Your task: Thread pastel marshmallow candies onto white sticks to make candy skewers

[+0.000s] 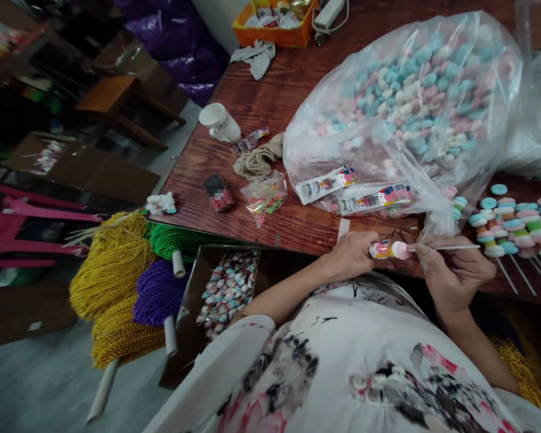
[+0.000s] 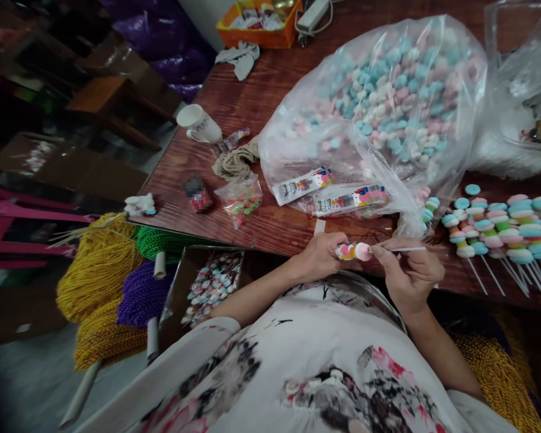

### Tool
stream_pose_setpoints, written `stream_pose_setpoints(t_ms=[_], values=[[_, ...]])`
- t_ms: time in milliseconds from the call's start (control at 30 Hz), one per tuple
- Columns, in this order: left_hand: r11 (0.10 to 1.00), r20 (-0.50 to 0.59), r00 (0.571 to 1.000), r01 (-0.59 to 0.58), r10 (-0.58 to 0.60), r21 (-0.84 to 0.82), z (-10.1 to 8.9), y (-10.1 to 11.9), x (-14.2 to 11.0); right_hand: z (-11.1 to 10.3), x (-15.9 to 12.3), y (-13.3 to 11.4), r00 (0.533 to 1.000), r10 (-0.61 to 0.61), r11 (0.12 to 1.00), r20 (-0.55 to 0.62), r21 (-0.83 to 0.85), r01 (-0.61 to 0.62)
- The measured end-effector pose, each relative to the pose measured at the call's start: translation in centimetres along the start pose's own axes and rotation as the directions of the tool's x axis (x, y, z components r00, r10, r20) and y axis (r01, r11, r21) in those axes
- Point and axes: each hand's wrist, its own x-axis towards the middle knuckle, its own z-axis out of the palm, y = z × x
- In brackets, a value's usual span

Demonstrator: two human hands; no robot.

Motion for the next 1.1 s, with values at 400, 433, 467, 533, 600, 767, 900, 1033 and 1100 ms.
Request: stream_pose_setpoints(t_ms=[400,433,467,533,600,767,900,1033,1100], values=[[0.998,0.028,0.999,0.022,-0.020,-0.054,0.1,0.2,-0.3,1.4,-0.2,0.1,0.997,-0.014,1.000,0.079,-0.016,0.015],[0.997,0.032,0.999,0.021,-0.019,-0.069,0.1,0.2,-0.3,1.5,-0.3,0.2,0.997,-0.012,1.000,0.078,-0.020,0.013],[0.996,0.038,0.999,0.026,-0.023,-0.084,0.1,0.3,-0.3,1.6,-0.3,0.3,0.997,-0.014,1.000,0.075,-0.027,0.016],[0.991,0.056,0.997,0.058,-0.051,-0.121,0.2,0.4,-0.3,1.9,-0.5,0.6,0.997,-0.024,0.999,0.073,-0.038,0.027],[0.979,0.076,0.993,0.106,-0.094,-0.172,0.2,0.5,-0.3,2.2,-0.8,1.1,0.996,-0.021,0.999,0.081,-0.045,0.025],[0.928,0.110,0.988,0.143,-0.111,-0.345,0.3,0.6,-0.2,2.8,-1.1,2.1,0.991,0.019,1.000,0.131,0.018,-0.022],[0.896,0.161,0.986,0.106,-0.040,-0.431,0.0,0.7,0.0,2.7,0.5,2.1,0.980,0.102,0.989,0.171,0.087,-0.119],[0.872,0.385,0.922,0.217,-0.036,-0.439,-0.9,0.9,0.0,2.2,2.8,2.4,0.891,0.235,0.921,0.389,0.204,-0.332],[0.811,0.543,0.839,0.339,-0.031,-0.477,-1.3,0.8,0.0,2.1,3.4,2.7,0.831,0.237,0.878,0.503,0.255,-0.405]])
